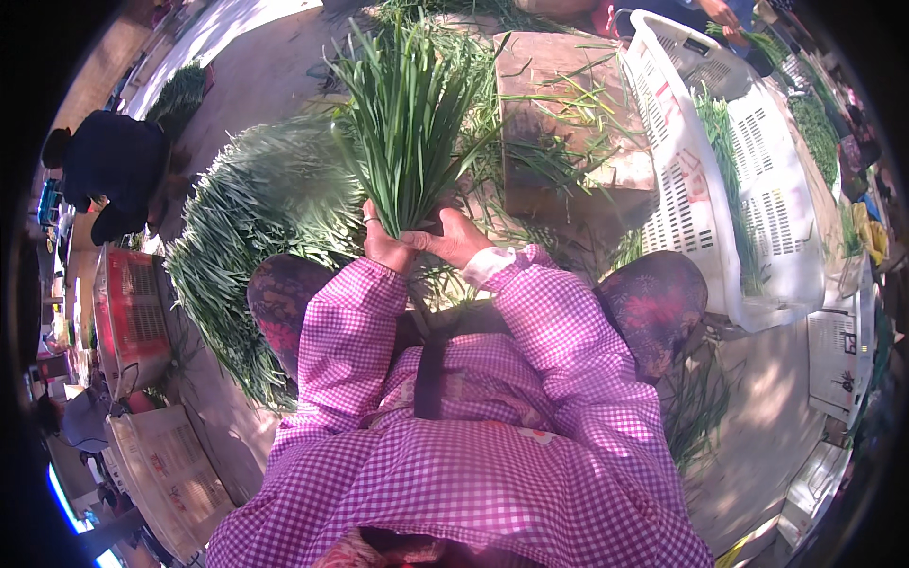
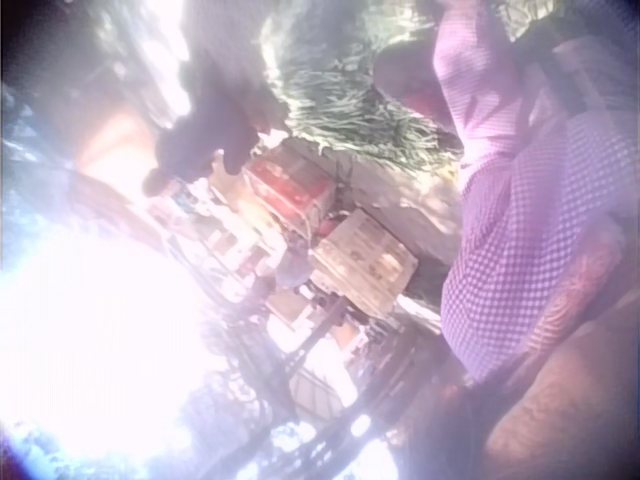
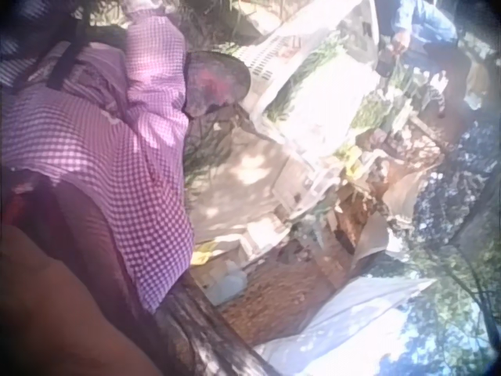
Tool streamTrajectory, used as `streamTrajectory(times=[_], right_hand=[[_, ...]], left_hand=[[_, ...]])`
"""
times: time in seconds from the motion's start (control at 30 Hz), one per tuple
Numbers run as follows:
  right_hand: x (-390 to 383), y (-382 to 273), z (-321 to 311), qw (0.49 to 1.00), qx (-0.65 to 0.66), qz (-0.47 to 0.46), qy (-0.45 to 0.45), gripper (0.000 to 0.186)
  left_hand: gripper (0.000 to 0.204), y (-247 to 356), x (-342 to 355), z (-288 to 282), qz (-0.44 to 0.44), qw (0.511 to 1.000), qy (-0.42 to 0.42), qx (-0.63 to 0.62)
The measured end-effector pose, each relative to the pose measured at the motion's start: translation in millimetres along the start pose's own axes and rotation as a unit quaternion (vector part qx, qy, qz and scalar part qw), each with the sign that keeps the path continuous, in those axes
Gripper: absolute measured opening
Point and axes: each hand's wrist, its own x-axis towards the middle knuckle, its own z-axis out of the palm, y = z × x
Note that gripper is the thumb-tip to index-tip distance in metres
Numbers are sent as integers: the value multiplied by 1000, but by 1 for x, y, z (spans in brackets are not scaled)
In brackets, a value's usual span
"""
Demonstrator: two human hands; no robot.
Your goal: The person sorts and cleans a bunch of green chive stalks by hand, removing individual strands and organizing them into a neat bundle.
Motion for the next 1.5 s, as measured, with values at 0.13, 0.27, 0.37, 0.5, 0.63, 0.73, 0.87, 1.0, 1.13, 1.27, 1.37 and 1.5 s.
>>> streamTrajectory(times=[0.13,0.27,0.37,0.5,0.63,0.73,0.87,1.0,1.13,1.27,1.37,1.5], right_hand=[[2,17,22,965,233,-42,116,57],[0,11,25,885,407,-22,224,42],[-5,2,16,862,457,23,219,42],[-2,15,4,835,492,93,230,29],[4,45,-16,843,474,90,238,28],[2,17,-8,853,445,81,260,27],[2,8,-14,878,458,64,125,29],[3,18,-4,902,408,48,130,35],[-1,9,14,934,323,-13,153,40],[-2,5,5,987,118,-18,107,44],[-2,-14,1,994,-2,-80,75,55],[6,-16,-10,924,-337,-164,81,65]], left_hand=[[67,28,-8,8,-22,986,-114,-121],[78,43,-14,12,-8,934,-139,329],[85,26,-20,22,99,922,-107,359],[96,32,-32,24,112,944,-146,273],[109,36,-33,11,100,954,-250,130],[103,23,-24,0,171,952,-244,65],[76,17,-16,-4,4,978,-116,-172],[81,10,-7,7,-59,938,-119,-320],[94,5,-19,17,-144,856,-122,-481],[55,20,-19,-1,-108,854,-261,-437],[53,13,-20,-4,-167,810,-313,-467],[48,10,-17,-3,-148,840,-310,-419]])
